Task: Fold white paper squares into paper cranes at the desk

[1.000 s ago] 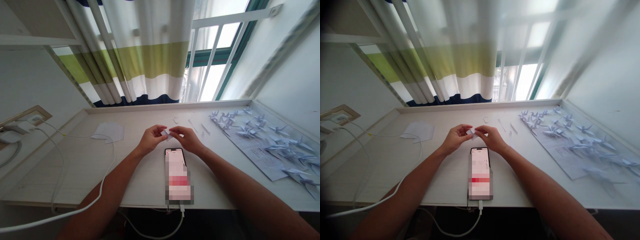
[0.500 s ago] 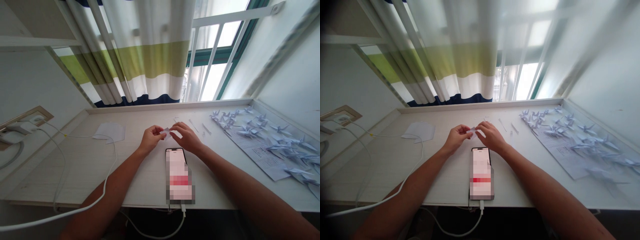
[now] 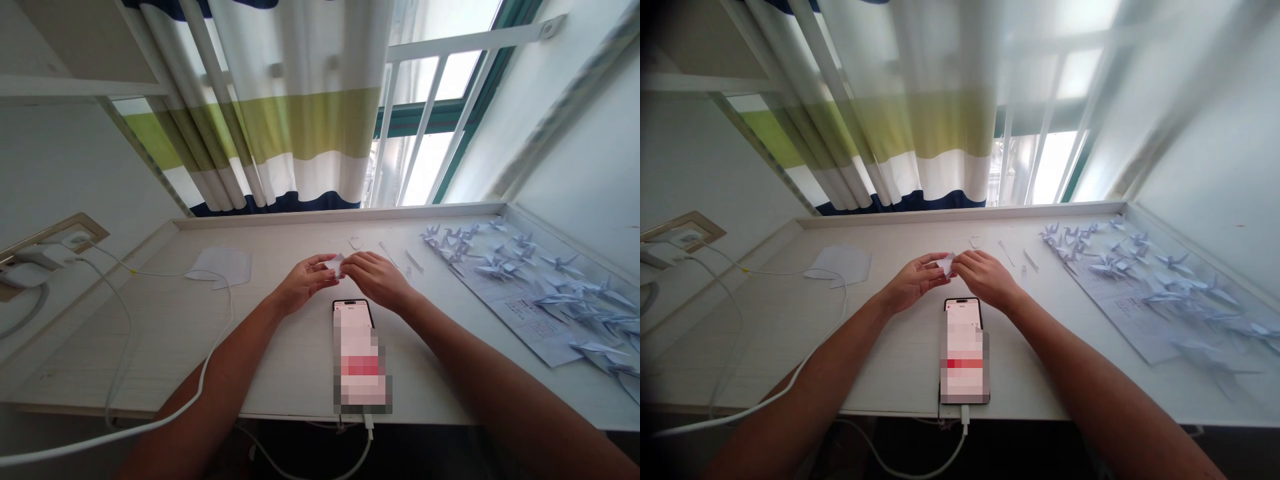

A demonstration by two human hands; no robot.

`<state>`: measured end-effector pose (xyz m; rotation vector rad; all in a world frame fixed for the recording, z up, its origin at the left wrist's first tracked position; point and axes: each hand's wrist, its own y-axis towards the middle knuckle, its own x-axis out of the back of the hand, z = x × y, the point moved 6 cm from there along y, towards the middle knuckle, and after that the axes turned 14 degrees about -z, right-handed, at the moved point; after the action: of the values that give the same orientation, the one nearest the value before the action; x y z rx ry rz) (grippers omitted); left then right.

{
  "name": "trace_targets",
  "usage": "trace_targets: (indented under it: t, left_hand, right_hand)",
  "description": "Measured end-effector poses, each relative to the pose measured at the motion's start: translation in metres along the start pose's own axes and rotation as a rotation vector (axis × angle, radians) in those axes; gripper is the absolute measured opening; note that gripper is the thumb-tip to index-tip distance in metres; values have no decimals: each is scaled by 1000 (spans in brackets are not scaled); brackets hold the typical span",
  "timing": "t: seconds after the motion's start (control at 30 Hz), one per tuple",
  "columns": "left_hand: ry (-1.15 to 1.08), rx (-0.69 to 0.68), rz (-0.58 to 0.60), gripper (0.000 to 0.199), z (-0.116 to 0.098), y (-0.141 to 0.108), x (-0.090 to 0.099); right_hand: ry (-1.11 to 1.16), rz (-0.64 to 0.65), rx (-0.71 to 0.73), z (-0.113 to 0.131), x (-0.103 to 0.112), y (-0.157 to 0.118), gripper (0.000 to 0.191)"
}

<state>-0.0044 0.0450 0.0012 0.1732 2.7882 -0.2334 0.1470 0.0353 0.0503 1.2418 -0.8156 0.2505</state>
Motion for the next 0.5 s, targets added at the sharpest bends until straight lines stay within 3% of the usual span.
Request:
trace_targets:
  t: [0.17, 0.5]
  left_hand:
    - [-8, -45, -16, 52, 1, 0, -1]
    - [60, -137, -39, 53, -1, 1, -3]
  right_hand:
    - [66, -21, -78, -3, 4, 1, 19]
    - [454, -151, -556, -16, 10, -2, 13]
